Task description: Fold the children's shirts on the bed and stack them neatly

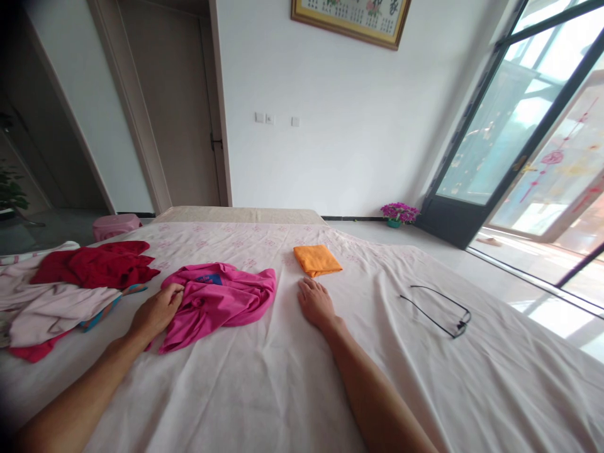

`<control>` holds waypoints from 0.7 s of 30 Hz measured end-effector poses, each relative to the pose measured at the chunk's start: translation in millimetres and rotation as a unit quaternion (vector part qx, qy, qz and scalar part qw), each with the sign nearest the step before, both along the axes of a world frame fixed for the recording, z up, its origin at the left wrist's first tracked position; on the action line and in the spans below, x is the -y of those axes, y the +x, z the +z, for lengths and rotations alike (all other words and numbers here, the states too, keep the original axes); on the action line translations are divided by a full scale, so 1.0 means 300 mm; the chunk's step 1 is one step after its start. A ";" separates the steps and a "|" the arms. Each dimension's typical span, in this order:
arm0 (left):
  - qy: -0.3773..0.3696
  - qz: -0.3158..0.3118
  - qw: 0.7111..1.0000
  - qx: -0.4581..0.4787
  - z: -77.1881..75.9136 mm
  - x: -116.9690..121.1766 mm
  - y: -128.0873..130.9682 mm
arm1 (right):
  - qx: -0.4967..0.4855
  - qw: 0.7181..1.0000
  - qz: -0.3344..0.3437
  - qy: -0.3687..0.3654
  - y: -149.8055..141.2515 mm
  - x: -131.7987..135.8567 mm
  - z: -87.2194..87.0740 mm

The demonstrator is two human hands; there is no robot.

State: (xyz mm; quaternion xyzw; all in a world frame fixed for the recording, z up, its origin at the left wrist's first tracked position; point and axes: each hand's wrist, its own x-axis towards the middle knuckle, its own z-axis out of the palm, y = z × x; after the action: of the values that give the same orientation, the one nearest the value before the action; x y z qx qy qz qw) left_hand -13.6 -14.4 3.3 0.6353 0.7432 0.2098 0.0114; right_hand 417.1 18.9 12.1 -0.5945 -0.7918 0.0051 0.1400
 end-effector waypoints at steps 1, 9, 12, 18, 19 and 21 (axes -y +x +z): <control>-0.002 0.000 1.000 0.000 0.002 0.000 0.001 | -0.001 1.000 0.000 0.000 0.000 0.001 0.001; -0.007 -0.001 1.000 0.001 0.002 0.000 0.001 | -0.011 1.000 -0.001 -0.003 -0.005 0.009 0.010; -0.017 0.005 1.000 -0.003 0.001 -0.001 -0.001 | -0.025 1.000 -0.006 -0.004 -0.004 0.012 0.010; -0.012 0.001 1.000 0.005 -0.001 -0.003 -0.001 | 0.000 0.999 -0.041 0.012 0.016 -0.031 0.039; -0.011 0.000 1.000 0.005 0.000 -0.003 -0.001 | 0.016 0.999 -0.040 0.014 0.022 -0.048 0.050; -0.010 0.000 1.000 0.006 0.002 -0.001 0.001 | 0.052 0.998 -0.036 0.023 0.032 -0.087 0.075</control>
State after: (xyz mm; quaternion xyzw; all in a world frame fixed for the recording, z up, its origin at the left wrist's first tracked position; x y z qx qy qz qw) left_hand -13.4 -14.2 3.9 0.6339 0.7452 0.2056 0.0223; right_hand 426.7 45.0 34.5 -0.6186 -0.7760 -0.0495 0.1125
